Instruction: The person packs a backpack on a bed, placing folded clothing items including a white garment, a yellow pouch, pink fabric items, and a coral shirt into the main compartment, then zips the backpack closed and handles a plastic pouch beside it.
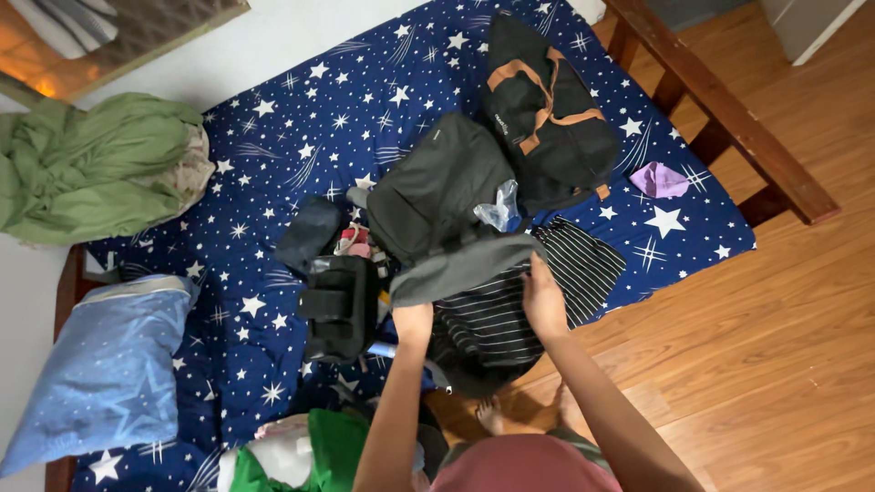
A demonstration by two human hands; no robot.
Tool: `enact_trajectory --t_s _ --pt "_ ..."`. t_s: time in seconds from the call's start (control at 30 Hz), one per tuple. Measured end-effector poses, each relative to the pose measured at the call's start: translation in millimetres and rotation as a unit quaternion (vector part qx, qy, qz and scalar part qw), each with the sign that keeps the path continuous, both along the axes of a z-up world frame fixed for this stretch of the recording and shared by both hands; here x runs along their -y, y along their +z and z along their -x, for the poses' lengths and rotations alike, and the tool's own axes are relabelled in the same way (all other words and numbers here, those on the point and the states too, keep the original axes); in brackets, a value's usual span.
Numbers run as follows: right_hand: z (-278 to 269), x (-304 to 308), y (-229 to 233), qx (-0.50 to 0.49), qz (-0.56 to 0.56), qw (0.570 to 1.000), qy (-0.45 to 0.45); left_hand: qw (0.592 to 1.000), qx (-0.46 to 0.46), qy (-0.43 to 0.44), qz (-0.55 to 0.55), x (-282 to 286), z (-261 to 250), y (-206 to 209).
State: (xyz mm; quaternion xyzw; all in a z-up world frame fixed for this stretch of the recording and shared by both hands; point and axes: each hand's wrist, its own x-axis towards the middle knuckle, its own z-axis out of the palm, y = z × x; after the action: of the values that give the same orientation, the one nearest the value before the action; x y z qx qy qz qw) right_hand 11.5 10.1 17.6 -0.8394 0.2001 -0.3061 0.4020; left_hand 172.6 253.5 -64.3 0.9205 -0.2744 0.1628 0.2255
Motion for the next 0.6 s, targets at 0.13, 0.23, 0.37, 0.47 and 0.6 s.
enact_trajectory --t_s 0.13,0.23,0.37,0.47,0.6 --pt "4 -28 22 -0.033 0.17 0.984 0.047 1.0 0.006 0.02 0.005 9 -26 20" --pt "9 -55 37 -0.097 0.16 0.975 0.123 0.991 -0.1 0.052 0.066 15 -27 53" --pt "-19 -66 44 -0.391 0.169 0.884 0.19 1.0 -0.014 -0.018 0.0 22 12 93" --pt "-41 -56 38 -0.397 0.196 0.874 0.2 0.981 0.033 -0.169 -0.089 16 54 92" --pt "-53 -43 22 -0.384 0.199 0.874 0.221 0.951 -0.003 -0.172 -0.259 -2 58 45"
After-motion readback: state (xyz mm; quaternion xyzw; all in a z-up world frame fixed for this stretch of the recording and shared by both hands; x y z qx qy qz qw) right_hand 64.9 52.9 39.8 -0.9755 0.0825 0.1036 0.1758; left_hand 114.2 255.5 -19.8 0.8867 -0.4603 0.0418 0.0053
